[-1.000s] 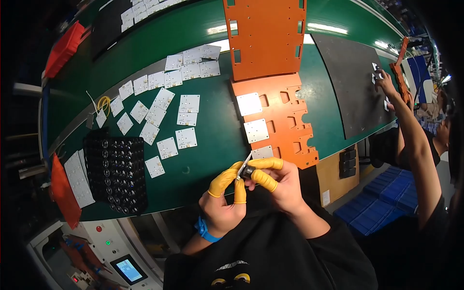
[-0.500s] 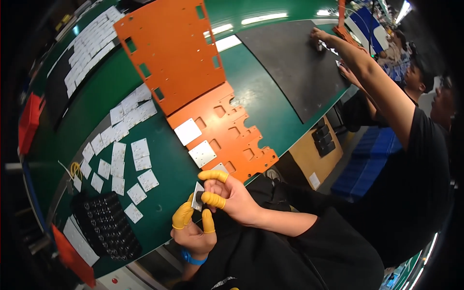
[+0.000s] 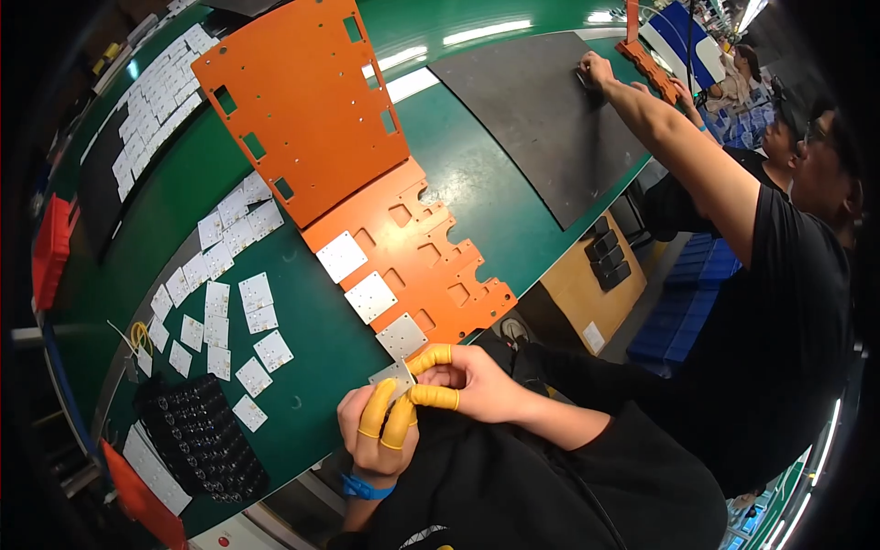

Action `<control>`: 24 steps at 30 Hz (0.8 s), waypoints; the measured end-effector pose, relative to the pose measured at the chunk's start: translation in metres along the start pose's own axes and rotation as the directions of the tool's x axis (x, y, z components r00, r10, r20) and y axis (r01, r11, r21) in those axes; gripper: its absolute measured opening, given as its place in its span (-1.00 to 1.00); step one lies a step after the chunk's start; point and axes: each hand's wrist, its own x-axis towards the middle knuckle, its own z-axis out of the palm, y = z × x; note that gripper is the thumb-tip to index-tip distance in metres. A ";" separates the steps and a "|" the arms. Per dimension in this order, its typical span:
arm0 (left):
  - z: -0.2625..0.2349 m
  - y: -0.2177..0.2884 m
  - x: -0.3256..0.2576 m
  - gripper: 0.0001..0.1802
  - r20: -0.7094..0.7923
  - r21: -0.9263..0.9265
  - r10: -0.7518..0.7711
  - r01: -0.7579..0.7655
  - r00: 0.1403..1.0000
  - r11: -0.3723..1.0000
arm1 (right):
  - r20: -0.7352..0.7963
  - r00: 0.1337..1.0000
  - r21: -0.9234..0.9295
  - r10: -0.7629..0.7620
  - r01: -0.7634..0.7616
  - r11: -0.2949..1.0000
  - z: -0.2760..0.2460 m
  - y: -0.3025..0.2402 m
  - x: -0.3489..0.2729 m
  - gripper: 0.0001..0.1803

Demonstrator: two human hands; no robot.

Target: Assembling small lens components onto LED boards at a factory workstation.

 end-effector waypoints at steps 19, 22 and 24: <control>-0.018 -0.048 -0.022 -0.29 0.113 0.528 -0.486 0.361 0.867 0.768 | -0.407 0.912 -0.447 -0.047 -0.154 0.881 -0.117 -0.043 0.035 -0.44; -0.018 -0.041 -0.034 -0.28 0.198 0.548 -0.530 0.355 0.825 0.758 | -0.428 0.901 -0.319 -0.074 -0.074 0.945 -0.119 -0.029 0.035 -0.47; -0.019 -0.036 -0.041 -0.29 0.222 0.484 -0.517 0.367 0.827 0.794 | -0.435 0.896 -0.297 -0.087 -0.052 0.953 -0.115 -0.028 0.036 -0.48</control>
